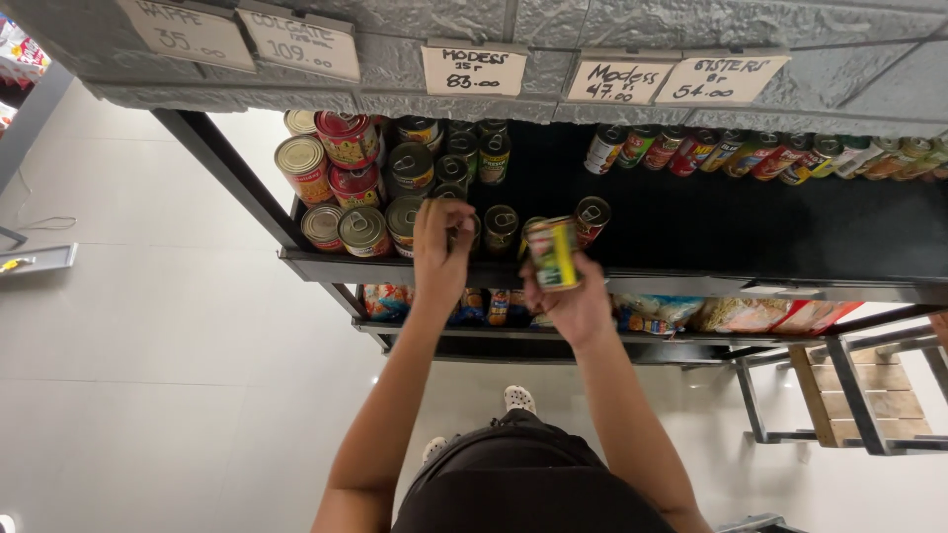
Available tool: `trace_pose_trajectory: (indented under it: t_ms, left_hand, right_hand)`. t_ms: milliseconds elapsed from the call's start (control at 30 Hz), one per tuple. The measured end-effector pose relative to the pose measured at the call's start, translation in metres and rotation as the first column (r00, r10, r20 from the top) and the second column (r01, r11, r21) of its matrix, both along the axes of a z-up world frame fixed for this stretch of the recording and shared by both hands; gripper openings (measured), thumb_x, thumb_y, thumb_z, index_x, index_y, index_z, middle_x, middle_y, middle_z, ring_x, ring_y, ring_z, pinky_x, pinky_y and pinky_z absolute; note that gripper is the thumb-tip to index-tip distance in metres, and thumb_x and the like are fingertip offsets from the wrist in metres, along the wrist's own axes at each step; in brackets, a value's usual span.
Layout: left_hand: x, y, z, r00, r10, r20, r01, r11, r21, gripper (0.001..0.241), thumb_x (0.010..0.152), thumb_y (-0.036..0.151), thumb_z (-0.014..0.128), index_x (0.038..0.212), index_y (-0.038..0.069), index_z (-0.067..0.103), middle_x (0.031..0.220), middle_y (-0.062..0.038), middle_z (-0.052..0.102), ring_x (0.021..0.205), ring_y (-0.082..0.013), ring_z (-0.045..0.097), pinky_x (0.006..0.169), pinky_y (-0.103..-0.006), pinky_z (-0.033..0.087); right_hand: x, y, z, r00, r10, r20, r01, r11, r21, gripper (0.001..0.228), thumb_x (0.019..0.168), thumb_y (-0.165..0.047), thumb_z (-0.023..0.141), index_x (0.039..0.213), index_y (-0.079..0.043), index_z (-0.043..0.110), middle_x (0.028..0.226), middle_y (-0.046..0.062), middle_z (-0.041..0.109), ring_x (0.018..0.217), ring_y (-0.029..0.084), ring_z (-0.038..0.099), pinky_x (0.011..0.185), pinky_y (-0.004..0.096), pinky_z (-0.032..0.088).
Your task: Stocking canned goods from a cardboard box onto grocery store shelves.
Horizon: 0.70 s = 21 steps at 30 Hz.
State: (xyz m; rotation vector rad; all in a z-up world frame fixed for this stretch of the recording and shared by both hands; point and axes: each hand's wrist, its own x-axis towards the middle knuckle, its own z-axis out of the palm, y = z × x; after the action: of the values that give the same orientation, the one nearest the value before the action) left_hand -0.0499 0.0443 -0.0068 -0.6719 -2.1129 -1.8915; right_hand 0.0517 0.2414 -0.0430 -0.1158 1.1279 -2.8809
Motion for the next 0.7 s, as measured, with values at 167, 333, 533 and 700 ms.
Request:
trace_pose_trajectory:
  t_ms: [167, 333, 533, 700]
  left_hand:
    - [-0.02, 0.014, 0.025, 0.913, -0.142, -0.382, -0.14, 0.771, -0.621, 0.05, 0.076, 0.018, 0.079, 0.122, 0.007, 0.062, 0.115, -0.014, 0.061, 0.113, -0.0332, 0.056, 0.1, -0.0485, 0.045]
    - [-0.079, 0.053, -0.03, 0.816, -0.358, -0.453, -0.184, 0.582, -0.792, 0.063, 0.069, 0.022, 0.086, 0.126, 0.007, 0.064, 0.123, -0.018, 0.061, 0.122, -0.0379, 0.053, 0.1, -0.0553, 0.044]
    - [-0.156, 0.101, -0.071, 0.793, -0.256, -0.553, -0.427, 0.414, -0.804, 0.049, 0.079, 0.017, 0.079, 0.125, 0.007, 0.066, 0.128, -0.02, 0.061, 0.125, -0.0406, 0.056, 0.096, -0.0517, 0.051]
    - [-0.126, 0.113, -0.049, 0.802, 0.074, -0.593, -0.542, 0.508, -0.669, 0.04, 0.087, 0.014, 0.075, 0.125, 0.01, 0.064, 0.138, -0.019, 0.055, 0.109, -0.046, 0.057, 0.077, -0.0521, 0.054]
  right_hand:
    - [0.003, 0.041, -0.019, 0.962, -0.265, -0.069, 0.248, 0.95, -0.19, 0.051, 0.1, -0.035, 0.071, 0.137, -0.005, 0.053, 0.117, 0.013, 0.068, 0.101, 0.025, 0.068, 0.08, 0.041, 0.056]
    - [-0.001, 0.058, -0.024, 0.899, -0.41, -0.156, 0.411, 0.911, -0.027, 0.051, 0.099, -0.028, 0.07, 0.144, -0.017, 0.049, 0.129, 0.001, 0.064, 0.113, 0.018, 0.064, 0.09, 0.04, 0.056]
    - [-0.007, 0.058, -0.035, 0.886, -0.442, -0.143, 0.448, 0.894, 0.012, 0.06, 0.099, -0.025, 0.072, 0.152, -0.013, 0.046, 0.131, 0.005, 0.063, 0.114, 0.02, 0.064, 0.089, 0.041, 0.055]
    - [-0.02, 0.065, -0.057, 0.843, -0.534, -0.06, 0.537, 0.84, 0.075, 0.067, 0.095, -0.021, 0.073, 0.154, -0.01, 0.045, 0.134, 0.005, 0.061, 0.121, 0.022, 0.061, 0.093, 0.04, 0.053]
